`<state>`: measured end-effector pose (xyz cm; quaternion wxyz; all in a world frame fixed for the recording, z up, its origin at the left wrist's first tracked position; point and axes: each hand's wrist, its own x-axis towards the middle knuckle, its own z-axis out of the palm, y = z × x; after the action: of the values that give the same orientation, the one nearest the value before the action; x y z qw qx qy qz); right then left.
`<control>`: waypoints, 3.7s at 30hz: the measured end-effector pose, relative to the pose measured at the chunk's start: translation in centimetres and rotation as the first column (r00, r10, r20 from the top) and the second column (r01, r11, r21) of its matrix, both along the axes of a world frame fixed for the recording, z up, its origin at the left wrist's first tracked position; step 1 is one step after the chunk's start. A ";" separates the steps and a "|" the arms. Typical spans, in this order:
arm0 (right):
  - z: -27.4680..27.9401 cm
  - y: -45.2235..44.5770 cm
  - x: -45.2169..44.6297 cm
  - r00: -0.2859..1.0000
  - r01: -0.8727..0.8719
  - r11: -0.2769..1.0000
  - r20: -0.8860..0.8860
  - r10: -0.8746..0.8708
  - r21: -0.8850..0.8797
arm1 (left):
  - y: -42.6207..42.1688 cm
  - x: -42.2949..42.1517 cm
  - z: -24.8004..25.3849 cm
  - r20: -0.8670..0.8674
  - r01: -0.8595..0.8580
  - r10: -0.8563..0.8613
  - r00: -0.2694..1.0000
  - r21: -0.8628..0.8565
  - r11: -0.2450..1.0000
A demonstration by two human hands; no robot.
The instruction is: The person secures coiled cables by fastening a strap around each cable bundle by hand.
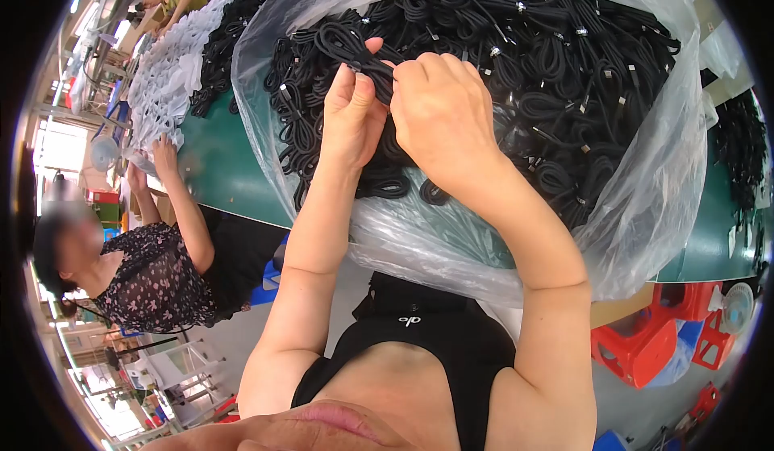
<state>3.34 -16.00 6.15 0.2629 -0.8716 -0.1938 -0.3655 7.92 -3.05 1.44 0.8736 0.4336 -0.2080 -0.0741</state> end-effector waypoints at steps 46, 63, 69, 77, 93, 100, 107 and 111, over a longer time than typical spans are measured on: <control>-1.0 0.6 1.3 0.940 -0.015 0.758 -0.249 0.233 0.652 | 1.7 -1.3 0.2 0.154 -0.436 0.411 0.899 0.412 0.800; 1.1 -0.8 1.6 0.929 0.044 0.585 -0.249 0.273 0.809 | 1.2 -1.3 1.4 0.597 -0.625 0.304 0.742 0.454 0.635; 1.2 -2.8 2.5 0.972 0.048 0.579 -0.171 0.161 0.814 | 4.0 2.7 0.7 -0.019 -0.448 0.448 0.894 0.005 0.894; 1.6 -3.2 2.3 0.986 0.023 0.562 -0.110 0.122 0.827 | 4.3 1.6 1.0 0.126 -0.408 0.391 0.912 0.157 0.900; 0.5 -4.0 10.3 0.840 0.511 0.651 0.167 -0.516 -0.561 | 2.2 -0.1 0.5 0.219 -0.385 0.339 0.915 0.221 0.896; 4.2 -5.4 10.7 0.830 0.509 0.759 -0.003 -0.558 -0.407 | 2.5 0.4 -0.4 0.235 -0.384 0.330 0.914 0.246 0.890; 10.0 -2.2 0.8 0.987 0.163 0.943 -0.058 -0.152 0.289 | 2.3 0.6 -0.1 0.185 -0.156 0.119 0.975 0.199 0.968; 4.1 0.4 0.7 0.901 -0.079 0.990 0.415 0.122 -0.119 | 2.0 1.2 -0.7 0.222 0.148 -0.112 0.969 -0.151 0.977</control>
<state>4.04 -15.55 10.23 0.1896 -0.7729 -0.3086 -0.5209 9.13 -1.03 0.74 0.8729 0.3498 -0.3334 -0.0671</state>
